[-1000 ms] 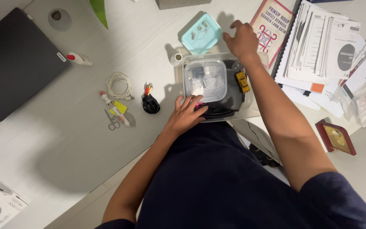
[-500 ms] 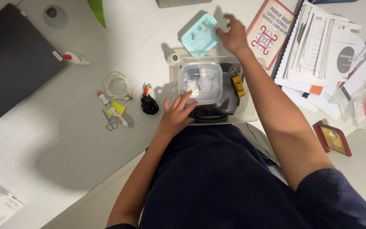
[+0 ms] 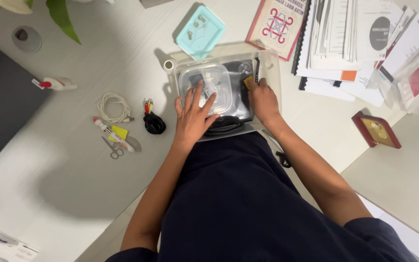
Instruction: The person organizes a cluttered desk by closing a laptop and moving it aside, stacking books, and placing a pencil case into a drawer. They then gather various cables and small items into a clear plastic container and arrange books and stationery on the desk surface.
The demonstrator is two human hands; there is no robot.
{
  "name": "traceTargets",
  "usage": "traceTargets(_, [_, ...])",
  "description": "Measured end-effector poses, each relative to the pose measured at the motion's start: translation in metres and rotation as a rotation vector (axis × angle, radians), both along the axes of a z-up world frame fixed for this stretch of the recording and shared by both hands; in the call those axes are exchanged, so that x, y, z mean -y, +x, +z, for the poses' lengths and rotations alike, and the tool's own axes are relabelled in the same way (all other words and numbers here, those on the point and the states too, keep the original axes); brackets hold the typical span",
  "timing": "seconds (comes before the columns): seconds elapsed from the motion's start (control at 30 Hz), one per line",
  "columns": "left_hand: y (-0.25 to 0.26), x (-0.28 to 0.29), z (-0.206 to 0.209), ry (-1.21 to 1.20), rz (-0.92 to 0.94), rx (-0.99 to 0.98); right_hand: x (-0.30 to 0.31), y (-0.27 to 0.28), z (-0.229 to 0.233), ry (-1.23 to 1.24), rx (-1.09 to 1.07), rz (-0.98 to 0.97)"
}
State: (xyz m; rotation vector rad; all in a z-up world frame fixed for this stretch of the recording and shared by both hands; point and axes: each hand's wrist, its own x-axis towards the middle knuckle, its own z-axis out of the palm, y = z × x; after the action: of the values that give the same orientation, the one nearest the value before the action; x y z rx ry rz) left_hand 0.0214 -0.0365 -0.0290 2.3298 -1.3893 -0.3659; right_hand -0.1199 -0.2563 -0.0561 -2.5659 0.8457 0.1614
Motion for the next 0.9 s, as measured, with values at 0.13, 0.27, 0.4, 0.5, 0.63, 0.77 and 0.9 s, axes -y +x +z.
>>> traceTargets(0.13, [0.002,0.000,-0.001,0.044,-0.005,0.020,0.006,-0.012,-0.024,-0.009,-0.111,-0.103])
traceTargets(0.27, [-0.003,-0.002,0.002,0.055,0.009,0.041,0.012,-0.013,-0.019,0.021,-0.125,-0.166])
traceTargets(0.4, [-0.004,-0.002,0.001,0.042,0.029,0.039,0.014,0.008,0.011,0.083,0.084,-0.106])
traceTargets(0.5, [-0.003,-0.004,-0.001,0.010,0.035,0.040,0.016,0.034,0.011,0.025,0.213,-0.024])
traceTargets(0.63, [-0.002,-0.005,-0.005,-0.010,0.042,0.046,0.026,0.040,-0.033,-0.119,-0.021,0.077])
traceTargets(0.77, [-0.001,-0.006,-0.004,0.000,0.051,0.015,0.037,0.029,-0.058,-0.240,-0.236,0.049])
traceTargets(0.9, [0.002,-0.007,-0.003,-0.008,0.039,0.019,0.025,0.039,-0.007,-0.141,-0.179,-0.007])
